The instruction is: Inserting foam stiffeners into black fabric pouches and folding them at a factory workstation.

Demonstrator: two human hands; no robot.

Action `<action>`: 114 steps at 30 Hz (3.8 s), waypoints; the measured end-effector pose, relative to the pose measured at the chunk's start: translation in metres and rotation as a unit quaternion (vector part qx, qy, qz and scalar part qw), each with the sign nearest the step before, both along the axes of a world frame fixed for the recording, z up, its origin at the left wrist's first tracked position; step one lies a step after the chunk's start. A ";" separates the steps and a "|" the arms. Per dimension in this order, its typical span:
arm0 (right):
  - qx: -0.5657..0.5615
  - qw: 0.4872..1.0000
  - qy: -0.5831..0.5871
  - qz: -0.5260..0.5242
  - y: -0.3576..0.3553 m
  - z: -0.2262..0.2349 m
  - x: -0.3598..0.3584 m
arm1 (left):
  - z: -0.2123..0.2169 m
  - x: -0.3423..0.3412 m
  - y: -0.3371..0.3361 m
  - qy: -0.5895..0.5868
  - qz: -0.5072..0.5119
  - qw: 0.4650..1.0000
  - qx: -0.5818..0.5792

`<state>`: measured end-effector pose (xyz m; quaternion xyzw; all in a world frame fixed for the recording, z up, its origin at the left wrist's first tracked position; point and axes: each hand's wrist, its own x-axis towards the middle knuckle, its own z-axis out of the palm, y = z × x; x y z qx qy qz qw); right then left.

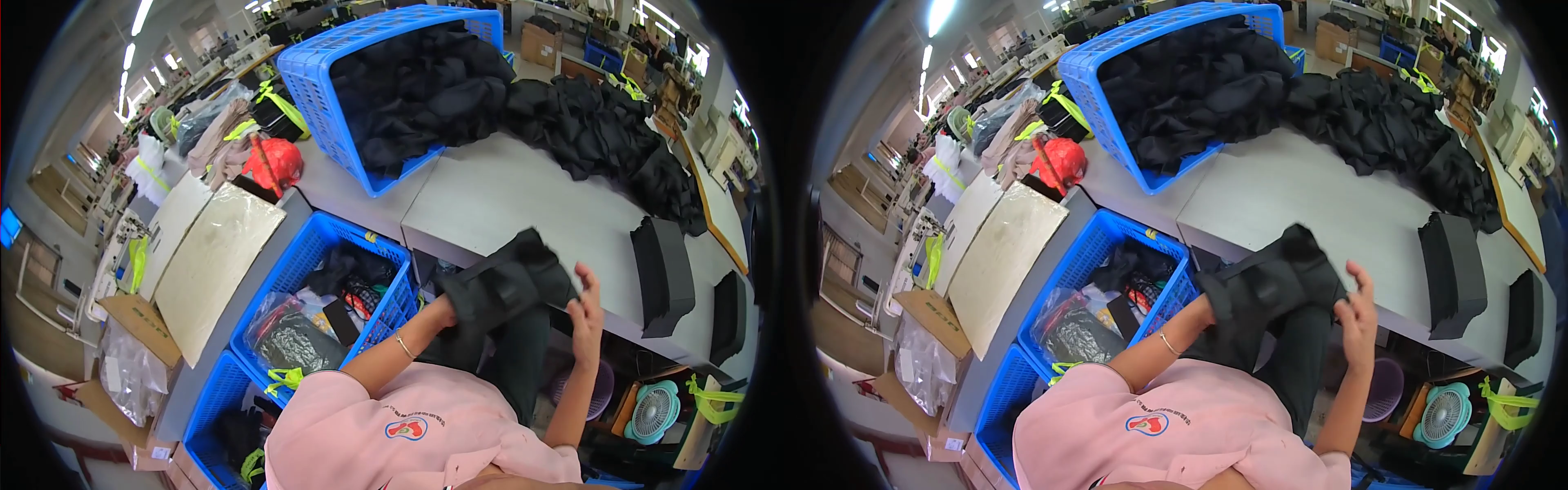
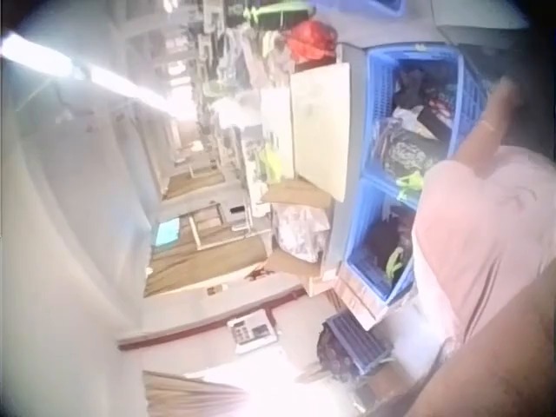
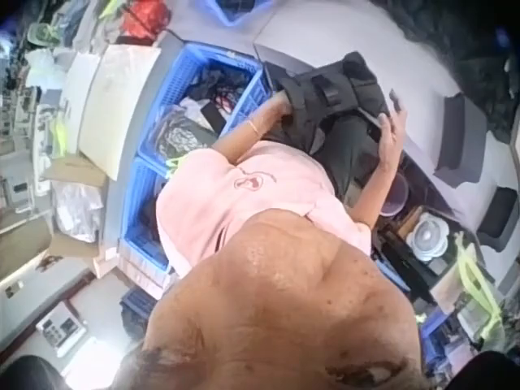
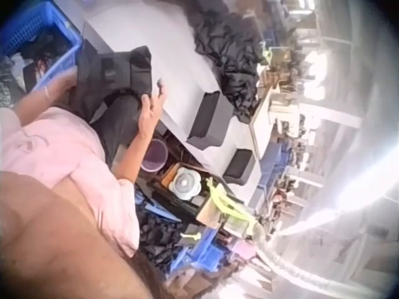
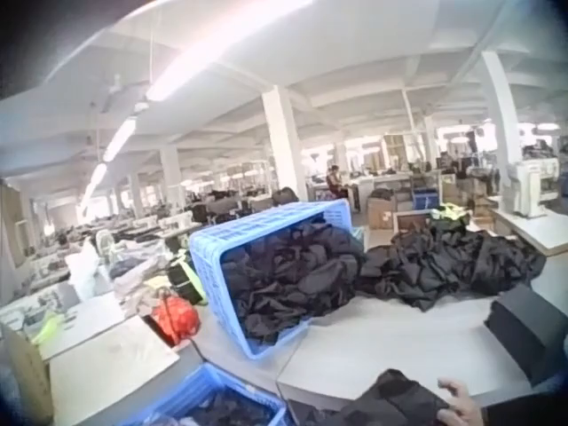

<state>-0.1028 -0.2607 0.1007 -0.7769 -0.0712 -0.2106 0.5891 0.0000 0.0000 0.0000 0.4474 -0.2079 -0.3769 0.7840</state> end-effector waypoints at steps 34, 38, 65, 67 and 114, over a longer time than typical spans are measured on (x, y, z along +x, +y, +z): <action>-0.129 0.925 0.045 -0.355 -0.026 -0.128 0.077 | -0.004 0.092 -0.140 0.094 -0.090 0.991 0.030; -0.161 0.918 0.081 -0.352 -0.029 -0.137 0.088 | 0.006 0.096 -0.155 0.014 -0.037 0.999 0.021; 0.427 0.864 0.204 0.172 -0.074 -0.093 0.076 | -0.006 0.119 -0.117 0.038 0.072 0.996 0.031; 0.387 0.888 0.219 0.119 -0.064 -0.098 0.080 | -0.005 0.108 -0.127 0.029 0.072 0.996 0.046; -0.636 0.609 0.037 -0.473 -0.245 -0.027 0.020 | 0.010 0.010 -0.131 -0.367 0.383 0.827 0.187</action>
